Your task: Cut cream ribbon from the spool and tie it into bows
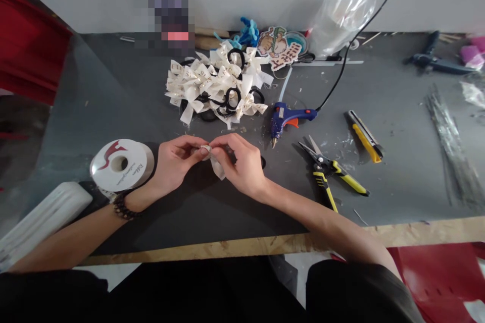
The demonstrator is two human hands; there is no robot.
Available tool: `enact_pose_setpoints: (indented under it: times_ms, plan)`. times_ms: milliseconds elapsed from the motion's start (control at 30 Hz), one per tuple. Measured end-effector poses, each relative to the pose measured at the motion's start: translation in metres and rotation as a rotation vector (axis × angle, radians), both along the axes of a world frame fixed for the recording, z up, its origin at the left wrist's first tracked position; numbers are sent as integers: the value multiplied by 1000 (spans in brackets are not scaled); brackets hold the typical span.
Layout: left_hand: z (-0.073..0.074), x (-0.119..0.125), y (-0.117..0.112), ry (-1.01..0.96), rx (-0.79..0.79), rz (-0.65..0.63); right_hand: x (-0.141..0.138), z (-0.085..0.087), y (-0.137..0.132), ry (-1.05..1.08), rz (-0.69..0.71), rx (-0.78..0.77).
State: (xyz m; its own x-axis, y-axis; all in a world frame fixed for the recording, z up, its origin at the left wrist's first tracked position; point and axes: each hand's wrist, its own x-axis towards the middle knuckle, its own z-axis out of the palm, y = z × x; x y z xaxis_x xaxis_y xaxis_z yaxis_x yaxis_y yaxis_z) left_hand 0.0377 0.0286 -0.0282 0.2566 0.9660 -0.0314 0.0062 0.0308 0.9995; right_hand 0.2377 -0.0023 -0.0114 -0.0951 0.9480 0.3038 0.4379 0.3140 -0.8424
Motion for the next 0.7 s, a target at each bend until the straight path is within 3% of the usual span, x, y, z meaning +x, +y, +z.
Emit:
enact_pose_setpoints:
  times_ms: [133, 267, 600, 700]
  plan:
    - [2, 1, -1, 30, -3, 52, -3, -5, 0, -20, 88, -11]
    - [4, 1, -4, 119, 22, 110, -8, -10, -2, 59, 20, -117]
    - [2, -1, -2, 62, 85, 45, -9, -7, -4, 21, 28, -85]
    - [-3, 0, 0, 30, 88, 124, -9, -7, -5, 64, 19, -96]
